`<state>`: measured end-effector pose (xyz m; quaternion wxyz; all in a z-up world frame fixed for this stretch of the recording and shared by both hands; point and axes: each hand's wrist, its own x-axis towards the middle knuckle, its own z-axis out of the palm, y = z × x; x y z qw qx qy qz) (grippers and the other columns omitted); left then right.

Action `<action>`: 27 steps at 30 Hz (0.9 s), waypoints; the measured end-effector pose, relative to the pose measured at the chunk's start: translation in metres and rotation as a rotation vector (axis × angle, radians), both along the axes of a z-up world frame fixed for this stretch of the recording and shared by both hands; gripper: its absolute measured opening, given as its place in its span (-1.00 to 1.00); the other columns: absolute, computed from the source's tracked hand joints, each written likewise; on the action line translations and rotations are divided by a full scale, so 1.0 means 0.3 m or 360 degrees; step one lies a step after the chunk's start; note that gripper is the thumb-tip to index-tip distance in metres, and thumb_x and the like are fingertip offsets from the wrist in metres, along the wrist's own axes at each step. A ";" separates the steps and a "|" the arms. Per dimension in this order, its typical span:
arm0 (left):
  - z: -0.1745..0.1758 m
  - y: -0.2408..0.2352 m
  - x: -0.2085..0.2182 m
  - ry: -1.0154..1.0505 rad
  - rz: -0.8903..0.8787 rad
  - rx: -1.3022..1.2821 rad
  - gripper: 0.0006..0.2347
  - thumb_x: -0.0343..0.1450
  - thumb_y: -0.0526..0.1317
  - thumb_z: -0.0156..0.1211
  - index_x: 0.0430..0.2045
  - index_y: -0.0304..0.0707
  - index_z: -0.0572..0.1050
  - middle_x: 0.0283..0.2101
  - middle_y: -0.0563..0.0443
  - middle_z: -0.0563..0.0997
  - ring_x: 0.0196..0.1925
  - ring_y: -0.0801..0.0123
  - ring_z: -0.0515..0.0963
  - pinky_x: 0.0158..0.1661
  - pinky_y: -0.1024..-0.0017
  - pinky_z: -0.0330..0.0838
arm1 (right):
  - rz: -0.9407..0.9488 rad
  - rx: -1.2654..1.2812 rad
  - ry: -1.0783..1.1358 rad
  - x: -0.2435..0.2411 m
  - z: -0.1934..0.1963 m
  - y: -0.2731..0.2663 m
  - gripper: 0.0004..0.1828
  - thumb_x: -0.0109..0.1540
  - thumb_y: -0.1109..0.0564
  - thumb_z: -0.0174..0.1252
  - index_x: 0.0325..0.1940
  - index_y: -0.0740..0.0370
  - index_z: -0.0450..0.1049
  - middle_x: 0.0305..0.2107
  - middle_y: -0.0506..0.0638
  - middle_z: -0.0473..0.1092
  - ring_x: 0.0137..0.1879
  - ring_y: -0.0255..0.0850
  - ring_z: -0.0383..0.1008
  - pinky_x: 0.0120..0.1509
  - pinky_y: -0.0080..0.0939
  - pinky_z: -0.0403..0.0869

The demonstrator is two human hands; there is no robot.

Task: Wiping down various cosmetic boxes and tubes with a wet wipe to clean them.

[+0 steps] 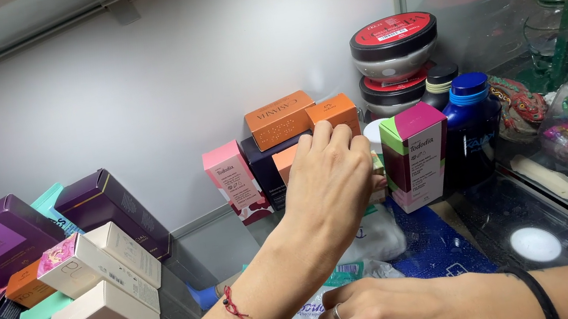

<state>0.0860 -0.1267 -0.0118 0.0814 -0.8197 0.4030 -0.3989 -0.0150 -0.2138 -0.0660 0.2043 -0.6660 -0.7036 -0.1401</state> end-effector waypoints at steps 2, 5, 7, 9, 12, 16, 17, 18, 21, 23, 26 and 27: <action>-0.003 -0.001 -0.007 -0.0031 0.0039 0.0009 -0.66 0.24 0.11 0.45 -0.46 -0.10 0.53 -0.38 0.04 0.51 -0.21 0.16 0.44 -0.26 0.27 0.29 | 0.0008 0.0019 -0.0014 0.008 -0.021 0.004 -0.64 0.41 0.49 -0.07 -0.42 0.28 0.08 -0.43 0.07 0.14 -0.49 0.00 0.03 -0.27 0.01 0.21; 0.000 -0.002 -0.024 -0.0194 0.0073 -0.0005 -0.84 0.17 -0.35 0.30 -0.46 -0.09 0.51 -0.36 0.01 0.46 -0.25 0.17 0.40 -0.26 0.31 0.31 | 0.0006 0.0151 0.0232 0.014 -0.039 0.008 -0.62 0.55 0.18 -0.35 -0.34 0.32 0.13 -0.50 0.14 0.12 -0.47 0.09 0.10 -0.24 0.01 0.21; 0.016 0.000 -0.040 -0.0303 0.0068 0.0033 -0.64 -0.04 -0.33 0.42 -0.46 -0.04 0.41 -0.31 0.05 0.41 -0.25 0.23 0.39 -0.29 0.36 0.27 | 0.0015 0.0030 0.0024 0.010 -0.024 0.000 -0.62 0.43 0.48 -0.10 -0.42 0.27 0.05 -0.44 0.05 0.11 -0.51 -0.03 -0.04 -0.26 -0.02 0.18; 0.012 -0.001 -0.038 -0.0280 0.0068 0.0014 -0.64 -0.03 -0.34 0.41 -0.45 -0.04 0.40 -0.32 0.04 0.41 -0.26 0.23 0.39 -0.29 0.36 0.28 | 0.0016 0.0081 0.0107 0.016 -0.042 0.007 -0.67 0.49 0.33 -0.24 -0.39 0.29 0.07 -0.45 0.09 0.12 -0.49 0.01 0.02 -0.23 -0.02 0.22; 0.012 0.000 -0.038 -0.0247 0.0067 -0.0002 -0.63 -0.01 -0.36 0.40 -0.43 -0.04 0.40 -0.32 0.04 0.43 -0.26 0.22 0.41 -0.29 0.35 0.29 | 0.0004 0.0079 0.0100 0.011 -0.030 0.003 -0.67 0.50 0.31 -0.25 -0.38 0.29 0.09 -0.45 0.09 0.13 -0.49 0.02 0.04 -0.23 -0.01 0.22; 0.018 0.003 -0.039 -0.0226 0.0052 -0.0025 -0.62 -0.02 -0.37 0.39 -0.42 -0.04 0.41 -0.31 0.03 0.44 -0.26 0.21 0.42 -0.32 0.34 0.28 | 0.0022 0.0109 0.0201 0.019 -0.045 0.011 -0.63 0.55 0.20 -0.38 -0.35 0.31 0.10 -0.47 0.15 0.15 -0.44 0.10 0.12 -0.21 0.02 0.23; 0.027 0.003 -0.042 -0.0225 0.0053 -0.0025 -0.62 -0.02 -0.37 0.39 -0.42 -0.04 0.41 -0.31 0.03 0.44 -0.26 0.21 0.42 -0.32 0.34 0.28 | 0.0023 0.0108 0.0202 0.009 -0.025 0.007 -0.63 0.55 0.20 -0.38 -0.35 0.31 0.10 -0.47 0.15 0.15 -0.44 0.10 0.12 -0.21 0.02 0.23; 0.038 0.005 -0.045 -0.0261 0.0018 -0.0078 -0.75 0.11 -0.37 0.31 -0.47 -0.06 0.39 -0.35 0.02 0.43 -0.30 0.19 0.40 -0.36 0.32 0.27 | 0.0024 0.0069 0.0136 -0.002 -0.005 0.004 -0.67 0.51 0.32 -0.26 -0.38 0.31 0.10 -0.46 0.13 0.16 -0.47 0.06 0.07 -0.23 0.02 0.21; 0.089 0.019 -0.086 -0.0317 -0.0032 -0.0147 -0.84 0.19 -0.34 0.25 -0.53 -0.07 0.38 -0.41 0.02 0.42 -0.34 0.18 0.39 -0.42 0.30 0.27 | 0.0026 0.0087 -0.0030 -0.016 0.007 0.007 -0.67 0.48 0.39 -0.26 -0.39 0.34 0.11 -0.40 0.13 0.15 -0.44 0.02 0.09 -0.20 -0.01 0.24; 0.135 0.047 -0.152 -0.0343 -0.0039 -0.0161 -0.82 0.14 -0.31 0.29 -0.54 -0.06 0.38 -0.42 0.03 0.43 -0.34 0.18 0.40 -0.44 0.30 0.28 | 0.0036 0.0144 -0.0135 -0.036 0.033 0.009 -0.66 0.50 0.35 -0.36 -0.37 0.37 0.13 -0.35 0.16 0.14 -0.37 0.03 0.16 -0.14 -0.04 0.29; 0.192 0.106 -0.311 -0.0285 -0.0150 -0.0230 -0.56 0.16 0.03 0.63 -0.52 -0.15 0.38 -0.40 0.00 0.43 -0.33 0.16 0.41 -0.38 0.25 0.31 | -0.0088 -0.0085 0.0233 -0.061 0.037 -0.009 -0.66 0.34 0.44 -0.10 -0.44 0.24 0.00 -0.48 -0.02 0.05 -0.39 -0.12 -0.01 -0.21 -0.07 0.14; 0.203 0.129 -0.372 -0.0159 -0.0249 -0.0274 -0.75 0.30 -0.18 0.44 -0.44 -0.22 0.42 -0.33 -0.08 0.45 -0.27 0.07 0.42 -0.31 0.19 0.34 | -0.0242 -0.0196 0.0138 -0.047 -0.014 -0.019 -0.87 0.35 0.34 -0.15 -0.04 0.20 0.20 -0.16 0.06 0.23 -0.06 -0.08 0.18 0.03 -0.02 0.19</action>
